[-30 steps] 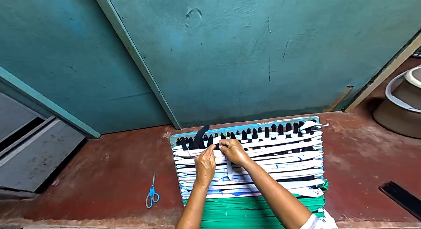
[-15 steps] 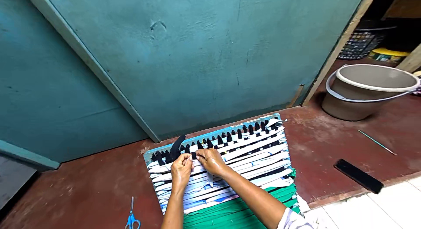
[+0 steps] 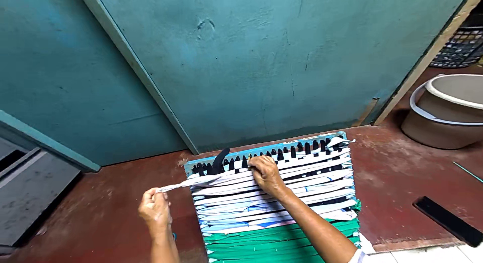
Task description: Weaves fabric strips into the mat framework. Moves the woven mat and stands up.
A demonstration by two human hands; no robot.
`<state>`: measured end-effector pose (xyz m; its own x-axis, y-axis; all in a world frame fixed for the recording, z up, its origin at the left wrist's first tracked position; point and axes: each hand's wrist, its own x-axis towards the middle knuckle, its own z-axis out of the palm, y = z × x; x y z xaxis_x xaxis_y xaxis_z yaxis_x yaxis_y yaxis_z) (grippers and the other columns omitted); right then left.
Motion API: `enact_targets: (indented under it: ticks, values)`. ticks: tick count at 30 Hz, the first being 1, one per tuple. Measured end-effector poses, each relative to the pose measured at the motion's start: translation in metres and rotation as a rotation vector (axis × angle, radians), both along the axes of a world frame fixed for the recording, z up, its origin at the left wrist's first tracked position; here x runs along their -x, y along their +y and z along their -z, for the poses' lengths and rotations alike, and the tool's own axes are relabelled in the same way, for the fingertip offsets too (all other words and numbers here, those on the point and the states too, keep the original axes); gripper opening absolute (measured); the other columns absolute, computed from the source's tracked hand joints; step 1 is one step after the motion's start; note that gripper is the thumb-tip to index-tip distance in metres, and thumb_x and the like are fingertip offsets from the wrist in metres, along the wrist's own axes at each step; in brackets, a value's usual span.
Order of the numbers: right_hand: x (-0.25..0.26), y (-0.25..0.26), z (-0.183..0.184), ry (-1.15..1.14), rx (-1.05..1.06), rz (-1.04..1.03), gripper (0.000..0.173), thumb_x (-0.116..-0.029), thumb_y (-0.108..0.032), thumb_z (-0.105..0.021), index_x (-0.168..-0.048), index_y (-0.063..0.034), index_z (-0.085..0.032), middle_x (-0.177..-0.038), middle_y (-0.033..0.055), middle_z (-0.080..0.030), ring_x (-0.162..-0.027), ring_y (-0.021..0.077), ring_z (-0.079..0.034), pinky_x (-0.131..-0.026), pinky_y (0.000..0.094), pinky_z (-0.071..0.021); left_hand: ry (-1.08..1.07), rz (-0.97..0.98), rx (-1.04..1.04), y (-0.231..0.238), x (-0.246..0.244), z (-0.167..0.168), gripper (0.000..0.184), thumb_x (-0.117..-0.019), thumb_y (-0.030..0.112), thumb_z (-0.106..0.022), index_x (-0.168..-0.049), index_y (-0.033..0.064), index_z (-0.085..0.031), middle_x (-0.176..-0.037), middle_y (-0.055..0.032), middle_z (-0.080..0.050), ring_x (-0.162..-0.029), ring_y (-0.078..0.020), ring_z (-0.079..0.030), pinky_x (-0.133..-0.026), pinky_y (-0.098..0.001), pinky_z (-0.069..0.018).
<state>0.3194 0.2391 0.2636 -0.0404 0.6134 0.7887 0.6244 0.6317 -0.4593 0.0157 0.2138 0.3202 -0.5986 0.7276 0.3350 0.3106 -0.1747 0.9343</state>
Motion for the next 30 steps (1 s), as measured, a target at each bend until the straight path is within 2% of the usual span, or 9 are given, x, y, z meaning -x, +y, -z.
enact_targets:
  ticks: [7,9,11,13,15,19,24,28,30]
  values:
    - [0.004,-0.008,-0.015,0.023,0.066,-0.069,0.020,-0.0875,-0.005,-0.059,-0.096,-0.0028,-0.077,-0.102,0.0118,-0.077,-0.097,0.0288,-0.072,-0.087,0.0514,-0.0532,-0.298,0.099,-0.093,-0.008,-0.015,-0.007,0.017,-0.1046,-0.001,-0.037,-0.097,0.0035,-0.051,-0.064,0.0075,-0.061,-0.050,0.0000,-0.060,-0.048,-0.0161,-0.0536]
    - [0.015,-0.016,-0.023,0.036,0.063,-0.154,0.020,-0.0894,-0.007,-0.060,-0.099,-0.0012,-0.077,-0.106,0.0134,-0.076,-0.100,0.0303,-0.072,-0.086,0.0513,-0.0543,-0.177,0.226,-0.194,-0.019,-0.028,-0.009,0.018,-0.0990,-0.002,-0.037,-0.096,0.0059,-0.053,-0.068,0.0105,-0.066,-0.054,0.0012,-0.062,-0.053,-0.0157,-0.0547]
    - [0.028,-0.027,-0.033,0.016,0.060,-0.284,0.024,-0.0928,-0.011,-0.060,-0.107,0.0001,-0.076,-0.116,0.0151,-0.074,-0.112,0.0323,-0.069,-0.094,0.0525,-0.0541,0.050,0.357,-0.302,-0.034,-0.041,-0.010,0.013,-0.0943,0.003,-0.044,-0.096,0.0055,-0.057,-0.076,0.0130,-0.068,-0.062,0.0038,-0.064,-0.059,-0.0151,-0.0556]
    - [0.040,-0.039,-0.042,-0.036,0.038,-0.421,0.028,-0.0979,-0.018,-0.058,-0.113,-0.0013,-0.075,-0.124,0.0143,-0.072,-0.121,0.0315,-0.066,-0.102,0.0524,-0.0502,0.265,0.449,-0.362,-0.050,-0.056,-0.009,0.018,-0.0966,0.016,-0.056,-0.094,0.0002,-0.063,-0.079,0.0092,-0.069,-0.068,0.0052,-0.065,-0.063,-0.0154,-0.0566]
    - [0.047,-0.047,-0.045,-0.073,-0.028,-0.522,0.028,-0.1017,-0.022,-0.056,-0.112,-0.0024,-0.074,-0.118,0.0119,-0.075,-0.116,0.0263,-0.068,-0.101,0.0467,-0.0500,0.402,0.510,-0.390,-0.060,-0.070,-0.003,0.030,-0.0982,0.028,-0.058,-0.089,-0.0002,-0.066,-0.074,0.0035,-0.067,-0.068,0.0059,-0.063,-0.064,-0.0132,-0.0546]
    - [0.045,-0.052,-0.032,-0.043,-0.113,-0.563,0.023,-0.1030,-0.017,-0.056,-0.100,-0.0042,-0.075,-0.098,0.0073,-0.077,-0.098,0.0173,-0.071,-0.096,0.0345,-0.0505,0.439,0.576,-0.416,-0.063,-0.080,0.006,0.026,-0.0967,0.026,-0.057,-0.086,0.0031,-0.064,-0.068,0.0019,-0.062,-0.063,0.0066,-0.058,-0.061,-0.0090,-0.0488]
    - [0.035,-0.056,-0.029,0.012,-0.006,-0.612,0.026,-0.1031,-0.024,-0.057,-0.099,-0.0054,-0.074,-0.094,0.0073,-0.074,-0.093,0.0171,-0.069,-0.087,0.0335,-0.0526,0.451,0.709,-0.416,-0.059,-0.084,0.013,0.025,-0.0966,0.024,-0.058,-0.085,0.0021,-0.064,-0.069,-0.0008,-0.062,-0.065,0.0046,-0.059,-0.064,-0.0095,-0.0490]
    - [0.033,-0.055,-0.027,0.055,-0.058,-0.610,0.026,-0.1024,-0.023,-0.058,-0.089,-0.0056,-0.072,-0.090,0.0074,-0.074,-0.094,0.0164,-0.069,-0.093,0.0325,-0.0503,0.400,0.779,-0.405,-0.057,-0.090,0.015,0.025,-0.0977,0.024,-0.058,-0.087,0.0027,-0.063,-0.069,0.0007,-0.061,-0.064,0.0057,-0.057,-0.063,-0.0088,-0.0479]
    - [0.031,-0.051,-0.026,0.100,-0.034,-0.592,0.026,-0.1021,-0.021,-0.057,-0.090,-0.0035,-0.072,-0.092,0.0084,-0.074,-0.095,0.0156,-0.069,-0.093,0.0320,-0.0515,0.296,0.809,-0.288,-0.051,-0.092,0.014,0.024,-0.0992,0.021,-0.057,-0.093,-0.0003,-0.066,-0.069,0.0044,-0.062,-0.061,0.0070,-0.056,-0.059,-0.0102,-0.0483]
